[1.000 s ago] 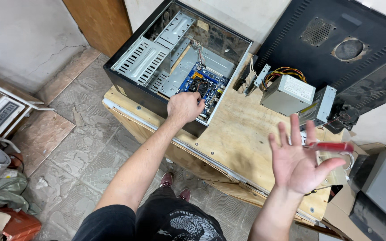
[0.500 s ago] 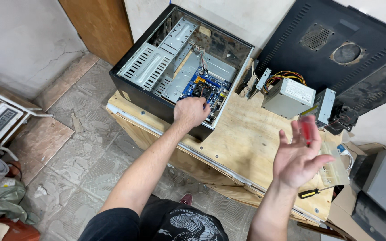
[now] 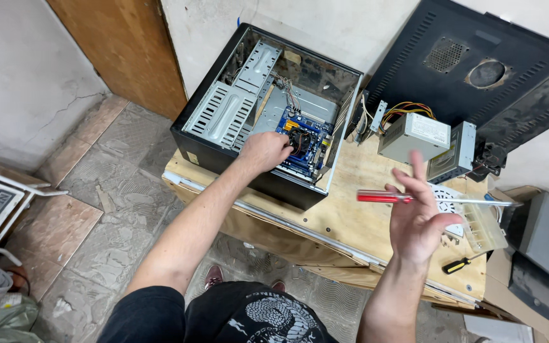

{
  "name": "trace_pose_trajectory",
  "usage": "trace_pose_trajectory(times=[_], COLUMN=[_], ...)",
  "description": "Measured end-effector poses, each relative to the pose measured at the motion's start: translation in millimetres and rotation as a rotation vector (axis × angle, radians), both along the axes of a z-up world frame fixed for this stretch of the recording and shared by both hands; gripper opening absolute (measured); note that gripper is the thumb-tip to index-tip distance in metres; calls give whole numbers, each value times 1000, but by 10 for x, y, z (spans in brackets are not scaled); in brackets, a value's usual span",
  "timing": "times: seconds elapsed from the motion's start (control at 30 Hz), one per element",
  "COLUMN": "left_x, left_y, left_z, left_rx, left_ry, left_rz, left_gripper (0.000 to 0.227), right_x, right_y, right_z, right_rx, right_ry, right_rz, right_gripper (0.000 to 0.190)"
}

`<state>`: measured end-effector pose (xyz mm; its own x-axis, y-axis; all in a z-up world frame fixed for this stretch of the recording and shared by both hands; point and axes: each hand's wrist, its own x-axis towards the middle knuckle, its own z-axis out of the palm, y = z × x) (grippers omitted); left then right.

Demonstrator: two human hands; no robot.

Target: The person removes a power supply unit from a desktop computer case using a screwdriver, then detaches and removes a graphics card from the motherboard. The components are placed on the workbench beside the case.

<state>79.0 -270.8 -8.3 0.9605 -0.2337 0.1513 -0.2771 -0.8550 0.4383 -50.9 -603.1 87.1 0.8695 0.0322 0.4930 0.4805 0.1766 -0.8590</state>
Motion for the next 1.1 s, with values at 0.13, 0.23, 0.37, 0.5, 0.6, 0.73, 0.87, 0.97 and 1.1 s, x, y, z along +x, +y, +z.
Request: trace_pose_trajectory(times=[0.13, 0.23, 0.37, 0.5, 0.6, 0.73, 0.87, 0.97, 1.1], left_x=[-16, -133, -77, -34, -55, -89, -74, -48, -29], left_y=[191, 257, 272, 290, 299, 304, 293, 302, 284], left_z=[-27, 128, 44, -2, 94, 82, 20, -104, -115], left_rx=[39, -78, -84, -84, -63, -60, -67, -69, -80], left_ry=[44, 126, 151, 195, 235, 184, 136, 135, 198], left_rz=[-48, -68, -26, -30, -66, -83, -116, -130, -59], left_gripper=[29, 34, 38, 40, 43, 41, 40, 40, 34], right_x=[-23, 24, 322, 838, 1018, 1152, 1110, 1044, 1029], right_y=[53, 299, 701, 894, 1238, 1272, 1232, 1243, 1253], right_z=[-170, -18, -108, -660, -895, -1194, -1144, -1121, -1137], right_rx=[-129, 221, 139, -281, -419, -622, -514, -441, -395], right_ry=[34, 62, 73, -46, 95, 92, 160, 198, 208], right_rz=[140, 500, -71, -215, -207, -272, -358, -414, -449], right_gripper=[133, 124, 110, 130, 166, 158, 108, 90, 85])
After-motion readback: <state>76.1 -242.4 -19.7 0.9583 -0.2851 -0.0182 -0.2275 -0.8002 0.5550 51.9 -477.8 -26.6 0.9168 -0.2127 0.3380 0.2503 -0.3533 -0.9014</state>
